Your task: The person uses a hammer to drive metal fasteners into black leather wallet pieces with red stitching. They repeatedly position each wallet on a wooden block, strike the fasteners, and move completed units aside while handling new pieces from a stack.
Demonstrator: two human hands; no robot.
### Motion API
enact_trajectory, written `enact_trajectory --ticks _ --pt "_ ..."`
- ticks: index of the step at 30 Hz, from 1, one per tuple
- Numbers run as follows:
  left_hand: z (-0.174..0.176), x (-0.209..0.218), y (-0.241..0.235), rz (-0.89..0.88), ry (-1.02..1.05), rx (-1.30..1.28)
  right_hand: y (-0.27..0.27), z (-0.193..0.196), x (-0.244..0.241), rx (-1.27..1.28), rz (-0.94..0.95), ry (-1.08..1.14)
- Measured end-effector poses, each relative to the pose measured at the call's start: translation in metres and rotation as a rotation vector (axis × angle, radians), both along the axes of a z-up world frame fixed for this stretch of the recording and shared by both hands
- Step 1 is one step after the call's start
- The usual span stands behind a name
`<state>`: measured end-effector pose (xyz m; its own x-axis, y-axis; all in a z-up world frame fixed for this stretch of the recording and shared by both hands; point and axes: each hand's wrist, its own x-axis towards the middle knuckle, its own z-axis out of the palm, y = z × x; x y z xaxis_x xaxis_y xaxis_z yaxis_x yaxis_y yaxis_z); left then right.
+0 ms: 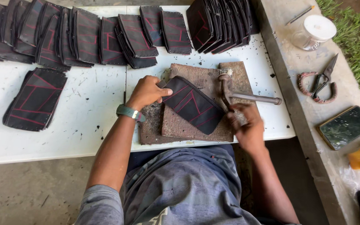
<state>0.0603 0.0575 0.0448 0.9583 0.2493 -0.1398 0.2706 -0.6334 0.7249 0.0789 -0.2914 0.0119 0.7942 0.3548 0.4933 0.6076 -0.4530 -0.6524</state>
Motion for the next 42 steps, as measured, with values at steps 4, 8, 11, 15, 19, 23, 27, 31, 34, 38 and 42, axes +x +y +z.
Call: enact_trajectory --ticks 4,8,11,15,19,23,27,31,34,38,42 --pt "0.053 -0.035 0.008 -0.046 -0.415 -0.194 0.022 -0.005 -0.015 0.065 0.094 0.107" --pt "0.102 -0.083 0.046 -0.029 -0.716 -0.051 0.056 0.008 -0.003 -0.088 0.199 0.14" --pt "0.115 -0.091 0.055 0.018 -0.817 -0.185 0.107 0.029 -0.01 -0.506 0.249 -0.088" --pt "0.082 -0.058 0.028 0.109 -0.657 -0.575 0.132 0.033 -0.068 -0.481 1.012 0.015" --pt "-0.011 -0.034 -0.02 0.072 -0.181 -0.497 0.082 0.025 -0.093 -0.11 1.177 0.434" --pt "-0.069 -0.043 -0.013 0.208 -0.206 -0.859 0.047 0.042 -0.049 -0.159 0.398 0.07" --pt "-0.078 -0.055 -0.012 0.126 -0.425 -1.213 0.061 0.054 -0.004 -0.395 0.177 -0.161" --pt "-0.075 -0.068 -0.037 0.117 -0.512 -1.242 0.082 0.056 0.01 -0.693 0.146 0.069" --pt "-0.073 -0.078 -0.049 0.042 -0.497 -0.822 0.07 0.052 0.006 -0.819 0.143 0.3" --pt "-0.064 -0.089 -0.046 -0.043 -0.487 -0.5 0.037 0.045 0.015 -0.603 0.249 0.165" --pt "-0.052 -0.097 -0.045 -0.037 -0.41 -0.544 -0.003 0.032 0.05 -0.389 0.155 0.009"
